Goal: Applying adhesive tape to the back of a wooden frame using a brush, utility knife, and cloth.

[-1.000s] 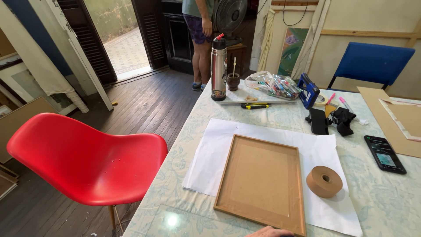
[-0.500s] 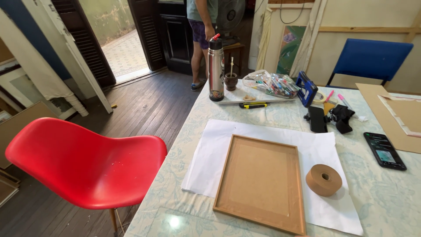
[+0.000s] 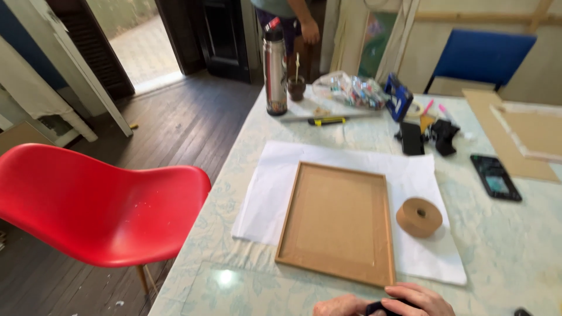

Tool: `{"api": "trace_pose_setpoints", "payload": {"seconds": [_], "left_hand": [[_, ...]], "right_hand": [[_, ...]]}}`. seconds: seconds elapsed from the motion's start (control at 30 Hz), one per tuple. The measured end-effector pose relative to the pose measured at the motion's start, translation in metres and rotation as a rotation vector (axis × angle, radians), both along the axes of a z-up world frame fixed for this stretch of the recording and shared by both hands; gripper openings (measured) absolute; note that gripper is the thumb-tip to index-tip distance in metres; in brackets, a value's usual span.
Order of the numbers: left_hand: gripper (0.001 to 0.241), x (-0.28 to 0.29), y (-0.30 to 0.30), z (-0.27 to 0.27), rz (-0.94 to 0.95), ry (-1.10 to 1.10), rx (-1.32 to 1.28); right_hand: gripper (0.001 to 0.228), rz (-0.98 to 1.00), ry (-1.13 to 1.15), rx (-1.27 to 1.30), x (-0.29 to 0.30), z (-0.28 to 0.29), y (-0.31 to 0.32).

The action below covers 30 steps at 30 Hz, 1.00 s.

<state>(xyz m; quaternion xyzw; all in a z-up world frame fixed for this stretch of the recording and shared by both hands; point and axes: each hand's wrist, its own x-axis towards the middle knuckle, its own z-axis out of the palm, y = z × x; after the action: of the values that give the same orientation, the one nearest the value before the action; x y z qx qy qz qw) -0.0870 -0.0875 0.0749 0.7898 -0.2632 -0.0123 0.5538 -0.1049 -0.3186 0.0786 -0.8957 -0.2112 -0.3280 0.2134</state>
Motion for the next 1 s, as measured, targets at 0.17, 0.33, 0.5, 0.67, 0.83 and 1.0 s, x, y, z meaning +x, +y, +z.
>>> {"api": "trace_pose_setpoints", "payload": {"seconds": [0.17,0.33,0.5,0.67,0.83,1.0], "left_hand": [[0.005,-0.037,-0.032,0.049,0.492,0.789,-0.507],[0.018,-0.056,-0.012,0.065,0.153,0.946,-0.713],[0.019,-0.073,-0.007,0.084,0.210,0.966,-0.433],[0.021,-0.072,0.006,0.094,0.015,0.884,-0.288],[0.022,-0.069,0.009,0.093,-0.097,0.701,-0.281],[0.016,-0.067,0.004,0.089,-0.050,0.659,-0.194]], "right_hand": [[0.031,-0.244,-0.128,-0.232,-0.045,0.056,0.072],[0.058,-0.160,0.168,-0.163,-0.078,0.065,0.052],[0.041,0.170,0.214,-0.181,-0.088,0.102,0.038],[0.040,0.286,0.524,0.027,-0.099,0.111,0.017],[0.041,0.315,0.755,0.082,-0.100,0.110,0.003],[0.036,0.300,0.526,-0.007,-0.092,0.113,0.005]]}}
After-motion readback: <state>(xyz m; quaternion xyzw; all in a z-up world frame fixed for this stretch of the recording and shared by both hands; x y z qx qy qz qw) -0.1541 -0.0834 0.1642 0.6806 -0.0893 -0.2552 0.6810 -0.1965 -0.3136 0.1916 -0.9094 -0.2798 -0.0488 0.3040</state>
